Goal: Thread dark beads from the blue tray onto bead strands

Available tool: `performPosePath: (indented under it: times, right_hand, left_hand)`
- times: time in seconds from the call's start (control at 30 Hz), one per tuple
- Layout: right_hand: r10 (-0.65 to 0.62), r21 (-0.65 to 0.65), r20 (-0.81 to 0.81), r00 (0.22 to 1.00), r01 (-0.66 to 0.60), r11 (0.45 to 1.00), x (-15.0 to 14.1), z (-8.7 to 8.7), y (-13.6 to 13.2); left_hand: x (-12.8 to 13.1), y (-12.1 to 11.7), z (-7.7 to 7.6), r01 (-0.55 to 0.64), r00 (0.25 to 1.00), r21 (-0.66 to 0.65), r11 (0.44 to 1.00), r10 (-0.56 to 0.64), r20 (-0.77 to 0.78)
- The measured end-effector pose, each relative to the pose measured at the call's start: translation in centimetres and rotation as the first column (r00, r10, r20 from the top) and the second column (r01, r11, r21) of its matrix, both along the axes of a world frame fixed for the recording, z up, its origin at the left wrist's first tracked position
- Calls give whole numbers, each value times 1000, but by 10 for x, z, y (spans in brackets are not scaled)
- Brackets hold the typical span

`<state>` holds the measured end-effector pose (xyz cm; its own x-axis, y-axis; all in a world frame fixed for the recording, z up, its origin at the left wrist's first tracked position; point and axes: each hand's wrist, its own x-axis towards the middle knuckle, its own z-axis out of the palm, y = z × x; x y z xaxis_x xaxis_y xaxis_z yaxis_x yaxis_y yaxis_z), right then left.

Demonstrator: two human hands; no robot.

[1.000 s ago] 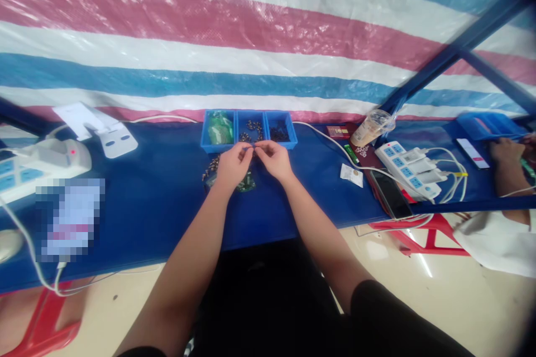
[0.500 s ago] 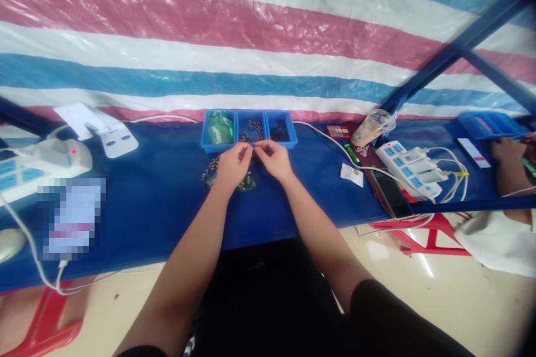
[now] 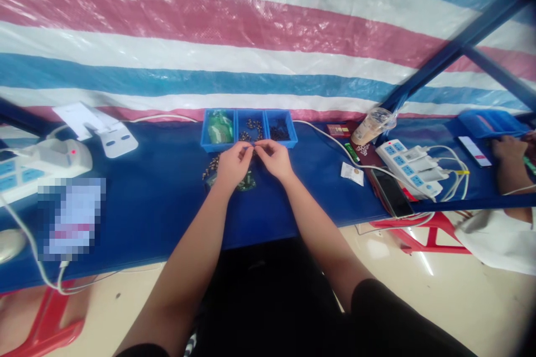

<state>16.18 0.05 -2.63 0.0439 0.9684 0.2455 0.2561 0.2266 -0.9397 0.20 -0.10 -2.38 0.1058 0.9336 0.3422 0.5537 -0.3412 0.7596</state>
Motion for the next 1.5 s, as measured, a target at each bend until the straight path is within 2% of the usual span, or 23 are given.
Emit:
performPosePath:
  times: [0.77, 1.23, 1.5]
  right_hand:
    - [4, 11, -88, 996, -3, 1000, -1, -1, 1]
    - [6, -2, -94, 996, -6, 1000, -1, -2, 1]
    - [-2, -7, -84, 997, 2, 1000, -1, -2, 2]
  left_hand:
    - [0, 1, -2, -8, 1000, -22, 1000, 8, 13]
    - [0, 2, -3, -5, 1000, 14, 1000, 5, -17]
    - [-1, 1, -3, -17, 1000, 0, 1000, 17, 19]
